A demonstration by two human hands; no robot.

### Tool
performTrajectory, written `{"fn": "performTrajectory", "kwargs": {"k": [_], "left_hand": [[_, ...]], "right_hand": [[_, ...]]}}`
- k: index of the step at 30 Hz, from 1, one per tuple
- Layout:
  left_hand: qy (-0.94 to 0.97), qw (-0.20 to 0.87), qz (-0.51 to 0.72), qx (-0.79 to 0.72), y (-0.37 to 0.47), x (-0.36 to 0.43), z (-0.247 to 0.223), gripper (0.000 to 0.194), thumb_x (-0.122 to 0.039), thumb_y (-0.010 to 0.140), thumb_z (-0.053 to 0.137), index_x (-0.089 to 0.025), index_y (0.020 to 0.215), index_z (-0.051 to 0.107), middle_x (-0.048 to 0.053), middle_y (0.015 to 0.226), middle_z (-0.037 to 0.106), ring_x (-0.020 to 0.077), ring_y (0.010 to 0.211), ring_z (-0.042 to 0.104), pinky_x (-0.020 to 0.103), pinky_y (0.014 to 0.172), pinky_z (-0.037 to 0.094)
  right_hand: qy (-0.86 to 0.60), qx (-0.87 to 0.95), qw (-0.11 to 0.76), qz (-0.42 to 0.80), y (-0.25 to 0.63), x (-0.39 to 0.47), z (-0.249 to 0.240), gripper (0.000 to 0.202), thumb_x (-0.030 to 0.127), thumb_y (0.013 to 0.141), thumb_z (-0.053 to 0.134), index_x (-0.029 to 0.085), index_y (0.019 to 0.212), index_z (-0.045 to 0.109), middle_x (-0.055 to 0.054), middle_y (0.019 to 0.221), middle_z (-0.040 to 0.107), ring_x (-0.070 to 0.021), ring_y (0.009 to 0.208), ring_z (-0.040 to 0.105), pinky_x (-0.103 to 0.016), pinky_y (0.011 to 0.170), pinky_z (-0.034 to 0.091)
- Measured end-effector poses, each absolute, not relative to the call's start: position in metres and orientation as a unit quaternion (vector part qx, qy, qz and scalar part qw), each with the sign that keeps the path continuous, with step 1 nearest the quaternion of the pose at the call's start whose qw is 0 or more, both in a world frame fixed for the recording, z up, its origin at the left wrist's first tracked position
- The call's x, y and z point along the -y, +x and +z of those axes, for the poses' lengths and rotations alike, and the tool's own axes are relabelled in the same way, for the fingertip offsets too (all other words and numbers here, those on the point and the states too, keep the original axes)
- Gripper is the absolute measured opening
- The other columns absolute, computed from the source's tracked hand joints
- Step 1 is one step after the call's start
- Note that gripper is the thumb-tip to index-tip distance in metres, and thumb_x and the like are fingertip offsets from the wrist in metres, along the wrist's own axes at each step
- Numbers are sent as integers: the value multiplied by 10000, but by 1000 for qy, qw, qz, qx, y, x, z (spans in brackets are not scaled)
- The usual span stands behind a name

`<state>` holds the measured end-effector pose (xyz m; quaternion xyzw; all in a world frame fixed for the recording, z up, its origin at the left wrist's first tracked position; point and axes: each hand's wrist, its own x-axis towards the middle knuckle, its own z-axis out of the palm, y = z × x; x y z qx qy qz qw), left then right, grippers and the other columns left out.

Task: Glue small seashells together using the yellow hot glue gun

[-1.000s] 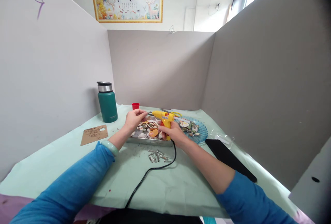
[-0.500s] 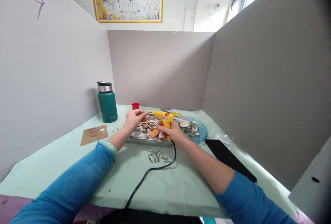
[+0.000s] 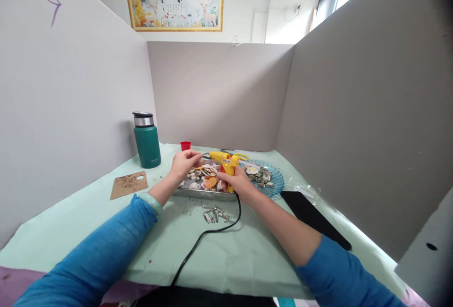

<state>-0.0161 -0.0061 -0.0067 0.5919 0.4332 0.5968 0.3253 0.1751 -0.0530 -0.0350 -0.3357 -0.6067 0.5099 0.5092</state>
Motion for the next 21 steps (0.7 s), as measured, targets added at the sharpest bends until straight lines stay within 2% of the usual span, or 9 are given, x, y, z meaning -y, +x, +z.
{"fn": "performTrajectory", "kwargs": {"k": [21], "left_hand": [[596, 319, 591, -440, -16, 7, -7, 262, -347, 622, 738, -119, 735, 674, 22, 543, 646, 131, 531, 592, 247, 561, 474]], "right_hand": [[-323, 615, 498, 520, 175, 51, -38, 304, 321, 695, 692, 176, 929, 561, 51, 558, 581, -71, 397, 452, -198, 420, 379]]}}
